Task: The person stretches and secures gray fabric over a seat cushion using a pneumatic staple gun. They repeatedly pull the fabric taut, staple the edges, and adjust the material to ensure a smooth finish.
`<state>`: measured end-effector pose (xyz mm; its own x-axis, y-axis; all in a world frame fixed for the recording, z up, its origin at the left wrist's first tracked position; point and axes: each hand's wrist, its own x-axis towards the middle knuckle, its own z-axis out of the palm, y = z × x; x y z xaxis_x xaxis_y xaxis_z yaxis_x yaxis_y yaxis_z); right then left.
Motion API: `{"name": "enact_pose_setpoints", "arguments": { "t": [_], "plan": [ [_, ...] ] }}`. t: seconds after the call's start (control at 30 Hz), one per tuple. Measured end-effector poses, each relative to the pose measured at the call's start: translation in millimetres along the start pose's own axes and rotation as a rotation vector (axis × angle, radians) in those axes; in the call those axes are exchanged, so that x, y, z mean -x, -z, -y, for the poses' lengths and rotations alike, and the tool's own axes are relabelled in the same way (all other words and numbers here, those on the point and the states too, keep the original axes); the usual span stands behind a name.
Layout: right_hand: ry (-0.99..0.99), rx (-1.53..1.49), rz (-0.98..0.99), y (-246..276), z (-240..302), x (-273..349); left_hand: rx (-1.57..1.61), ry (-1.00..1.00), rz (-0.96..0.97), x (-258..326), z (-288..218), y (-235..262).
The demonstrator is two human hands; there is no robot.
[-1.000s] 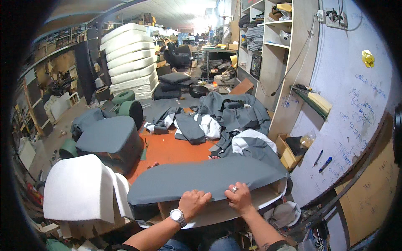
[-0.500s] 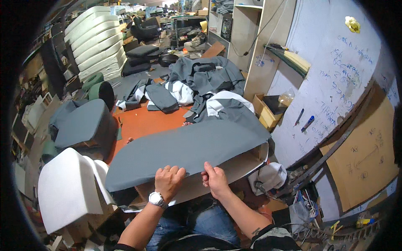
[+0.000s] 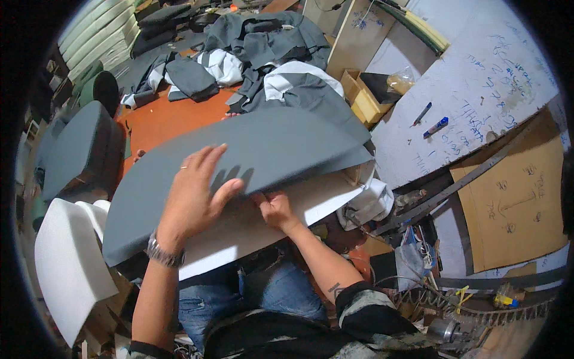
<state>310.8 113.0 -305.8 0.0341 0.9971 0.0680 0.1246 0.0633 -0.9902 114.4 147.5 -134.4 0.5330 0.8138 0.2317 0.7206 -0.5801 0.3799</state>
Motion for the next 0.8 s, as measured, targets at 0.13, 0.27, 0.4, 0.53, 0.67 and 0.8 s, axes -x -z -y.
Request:
{"name": "enact_pose_setpoints", "arguments": {
  "t": [0.13,0.27,0.4,0.53,0.67,0.8],
  "plan": [
    [0.024,0.228,0.040,12.8,8.9,0.6,-0.217,0.057,0.275,2.6,-5.3,-44.8],
    [-0.006,0.247,0.158,25.2,27.1,-1.7,-0.404,-0.024,0.065,17.9,-8.3,-70.7],
    [0.226,0.320,0.163,75.5,41.2,17.0,-0.570,-0.061,0.007,10.5,-4.4,-67.2],
    [-0.063,0.098,-0.644,156.1,-24.4,82.5,-0.553,-0.003,0.011,-5.1,6.4,-62.8],
    [-0.508,0.604,-0.478,170.1,-144.0,153.9,-0.495,-0.013,-0.071,-18.8,18.3,-67.5],
    [-0.794,1.095,0.023,143.4,-191.2,182.3,-0.520,-0.031,-0.099,-25.9,24.0,-62.6]
  ]
}}
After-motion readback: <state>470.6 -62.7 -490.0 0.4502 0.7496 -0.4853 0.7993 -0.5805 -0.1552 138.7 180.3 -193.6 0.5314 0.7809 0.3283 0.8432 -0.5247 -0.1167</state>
